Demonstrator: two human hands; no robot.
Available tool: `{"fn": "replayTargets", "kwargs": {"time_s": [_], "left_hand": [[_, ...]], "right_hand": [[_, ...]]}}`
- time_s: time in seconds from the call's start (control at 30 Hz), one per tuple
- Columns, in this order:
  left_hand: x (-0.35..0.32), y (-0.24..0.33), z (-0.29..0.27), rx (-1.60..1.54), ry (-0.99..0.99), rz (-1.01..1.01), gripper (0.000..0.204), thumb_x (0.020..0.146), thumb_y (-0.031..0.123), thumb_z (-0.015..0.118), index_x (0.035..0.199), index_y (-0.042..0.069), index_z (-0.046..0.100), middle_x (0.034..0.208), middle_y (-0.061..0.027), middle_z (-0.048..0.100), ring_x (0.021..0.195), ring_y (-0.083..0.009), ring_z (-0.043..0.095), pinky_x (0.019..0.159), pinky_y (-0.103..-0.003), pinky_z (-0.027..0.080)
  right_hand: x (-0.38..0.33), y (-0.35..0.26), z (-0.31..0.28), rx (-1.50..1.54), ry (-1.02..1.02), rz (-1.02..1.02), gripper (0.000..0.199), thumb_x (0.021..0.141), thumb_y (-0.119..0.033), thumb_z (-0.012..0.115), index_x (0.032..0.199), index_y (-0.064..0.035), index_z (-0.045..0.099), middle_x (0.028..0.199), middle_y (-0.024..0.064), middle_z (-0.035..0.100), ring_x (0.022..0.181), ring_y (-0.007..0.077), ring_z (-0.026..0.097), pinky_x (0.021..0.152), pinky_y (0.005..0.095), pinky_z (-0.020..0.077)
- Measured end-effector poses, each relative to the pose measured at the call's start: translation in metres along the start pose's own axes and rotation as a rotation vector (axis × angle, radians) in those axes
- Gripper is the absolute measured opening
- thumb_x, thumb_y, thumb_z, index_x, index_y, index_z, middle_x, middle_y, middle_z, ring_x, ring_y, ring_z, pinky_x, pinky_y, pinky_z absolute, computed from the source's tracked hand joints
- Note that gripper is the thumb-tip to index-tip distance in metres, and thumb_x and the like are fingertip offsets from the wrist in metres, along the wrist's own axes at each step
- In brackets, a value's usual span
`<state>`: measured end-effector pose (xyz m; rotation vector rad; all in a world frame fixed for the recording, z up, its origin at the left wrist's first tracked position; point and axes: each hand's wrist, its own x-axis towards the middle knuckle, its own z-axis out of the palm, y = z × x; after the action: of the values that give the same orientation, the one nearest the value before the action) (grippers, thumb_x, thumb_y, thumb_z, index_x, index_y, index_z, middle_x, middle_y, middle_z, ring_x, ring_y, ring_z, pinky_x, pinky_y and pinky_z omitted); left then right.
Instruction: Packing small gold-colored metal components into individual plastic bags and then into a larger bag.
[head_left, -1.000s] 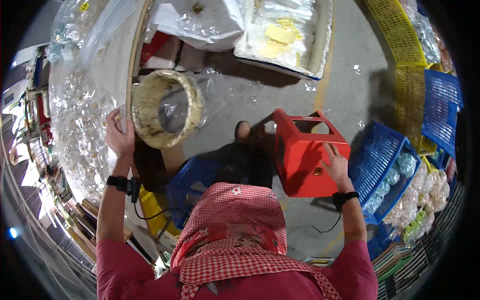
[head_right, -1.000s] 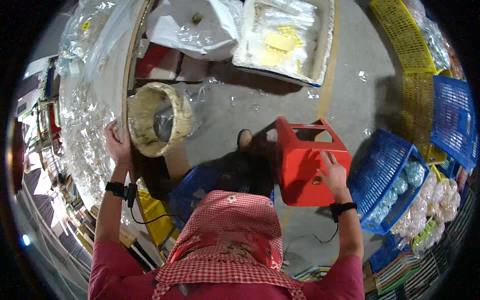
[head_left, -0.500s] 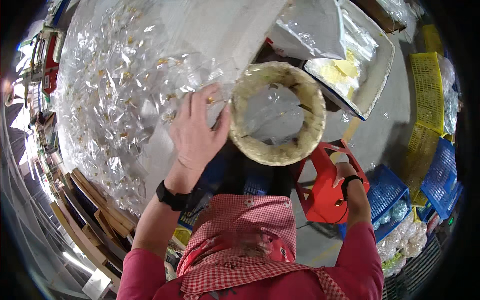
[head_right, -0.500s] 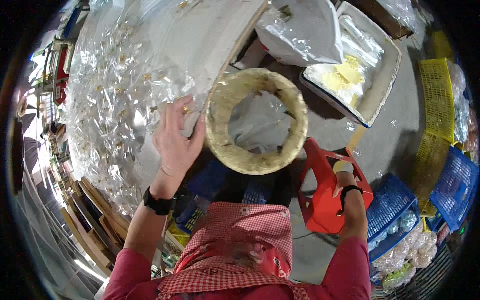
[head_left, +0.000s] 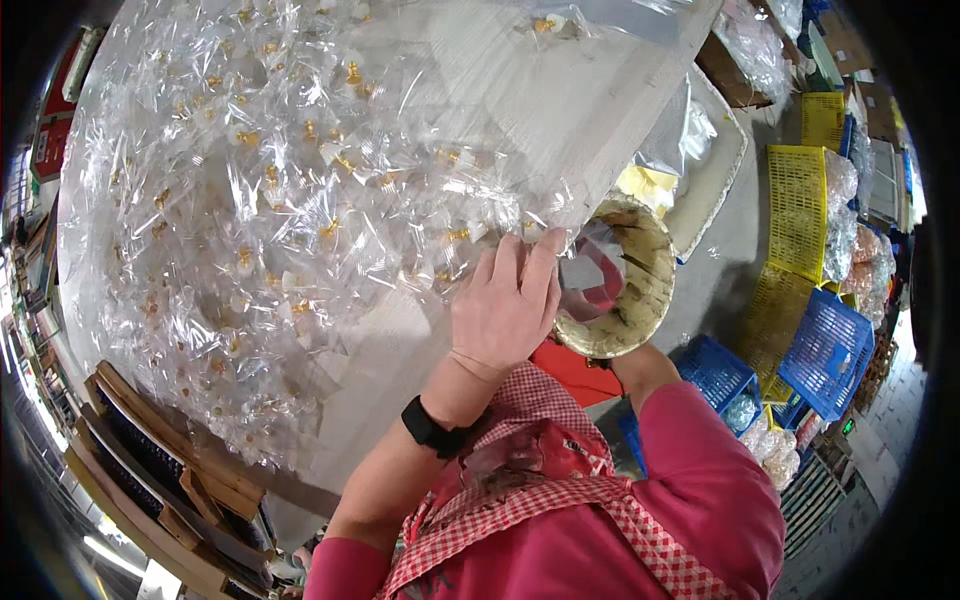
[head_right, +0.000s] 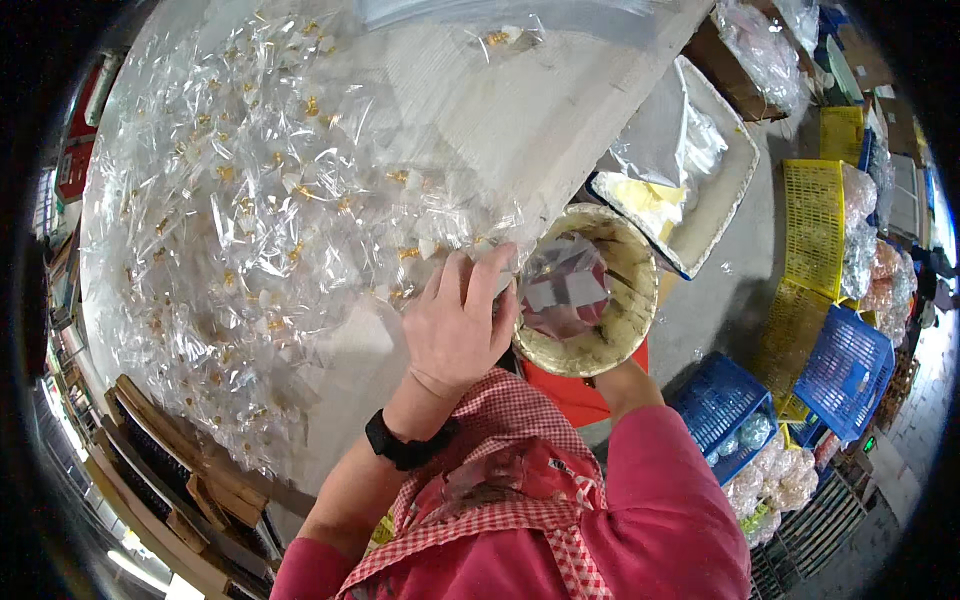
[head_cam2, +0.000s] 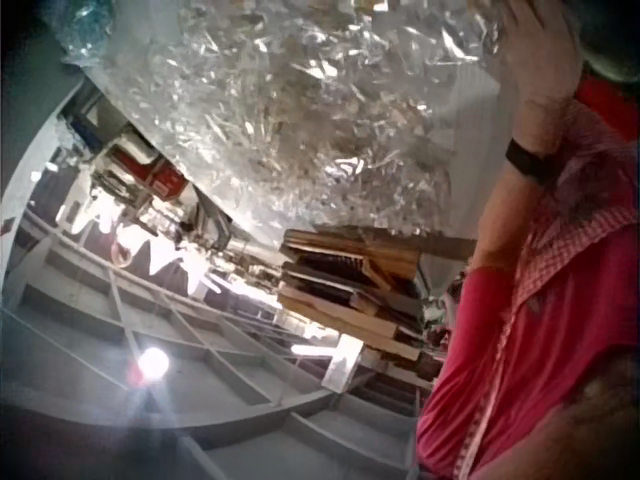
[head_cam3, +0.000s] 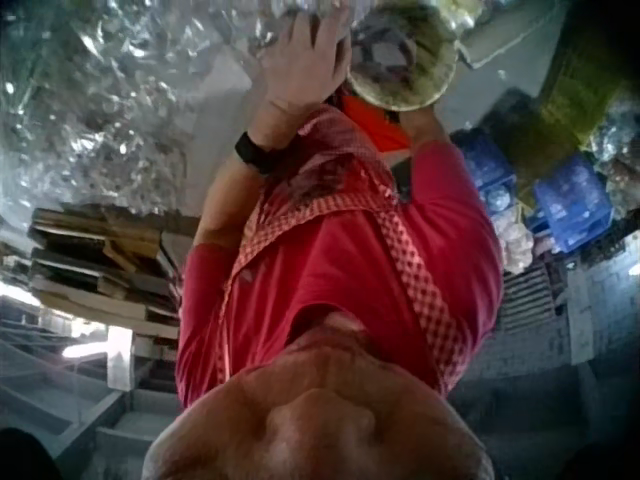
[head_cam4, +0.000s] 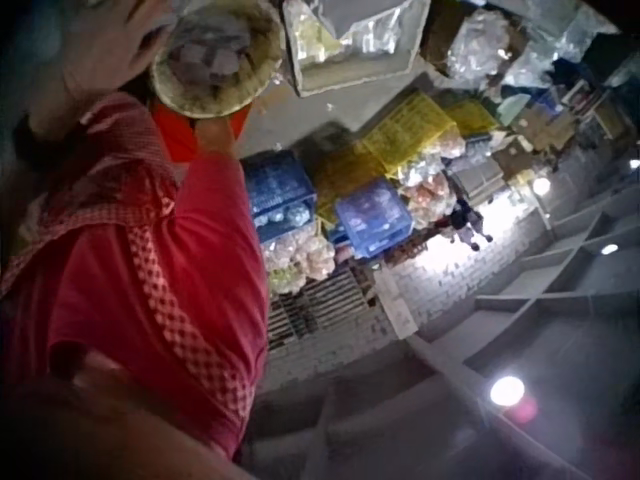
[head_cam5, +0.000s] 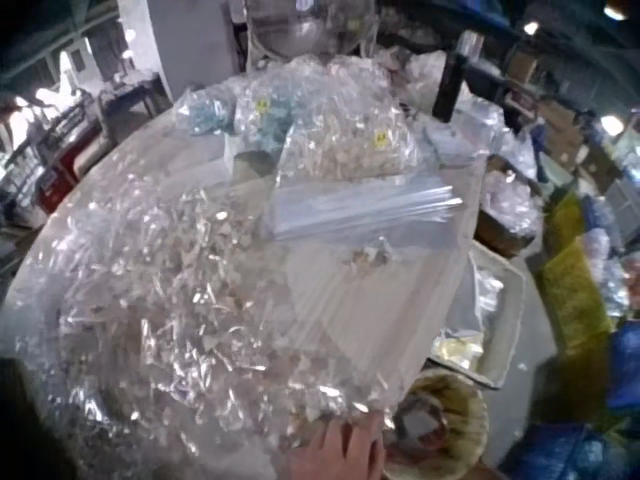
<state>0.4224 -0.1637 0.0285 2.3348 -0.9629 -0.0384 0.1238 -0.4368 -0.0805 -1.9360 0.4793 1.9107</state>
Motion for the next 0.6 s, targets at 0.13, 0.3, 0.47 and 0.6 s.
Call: {"fn": "replayTargets", "kwargs": {"time_s": [0.13,0.3,0.47,0.6], "left_hand": [[0.000,0.001,0.002,-0.032,0.032,-0.013,0.042,0.079,0.016,0.067,0.120,0.016,0.060,0.088,-0.0092,0.057,0.072,-0.0270,0.060,0.059,-0.036,0.051],[-0.003,-0.001,0.002,-0.047,0.041,-0.051,0.043,0.078,0.017,0.068,0.121,0.016,0.061,0.087,-0.0103,0.057,0.074,-0.0282,0.060,0.061,-0.037,0.051],[0.002,0.009,-0.013,-0.094,0.004,-0.054,0.044,0.079,0.023,0.069,0.121,0.013,0.061,0.085,-0.0102,0.058,0.071,-0.0266,0.060,0.060,-0.037,0.051],[-0.008,0.000,-0.013,-0.398,0.138,-0.040,0.036,0.076,0.013,0.071,0.110,0.007,0.061,0.070,-0.0067,0.056,0.061,-0.0251,0.057,0.057,-0.033,0.046]], "right_hand": [[-0.054,0.010,-0.012,0.083,-0.048,0.024,0.077,0.066,-0.041,0.083,0.130,-0.0084,0.057,0.123,0.0142,0.063,0.115,0.0265,0.056,0.098,0.0366,0.0453],[-0.111,0.039,-0.015,0.167,-0.071,0.046,0.070,0.071,-0.038,0.080,0.130,-0.0084,0.057,0.121,0.0136,0.064,0.112,0.0241,0.058,0.096,0.0355,0.0463],[-0.149,0.060,-0.028,0.213,-0.067,0.045,0.063,0.076,-0.034,0.078,0.129,-0.0084,0.058,0.119,0.0130,0.065,0.109,0.0216,0.059,0.094,0.0343,0.0473],[-0.173,0.083,0.007,0.254,-0.099,0.025,0.057,0.080,-0.031,0.076,0.129,-0.0084,0.059,0.117,0.0125,0.066,0.106,0.0196,0.060,0.092,0.0334,0.0481]]}}
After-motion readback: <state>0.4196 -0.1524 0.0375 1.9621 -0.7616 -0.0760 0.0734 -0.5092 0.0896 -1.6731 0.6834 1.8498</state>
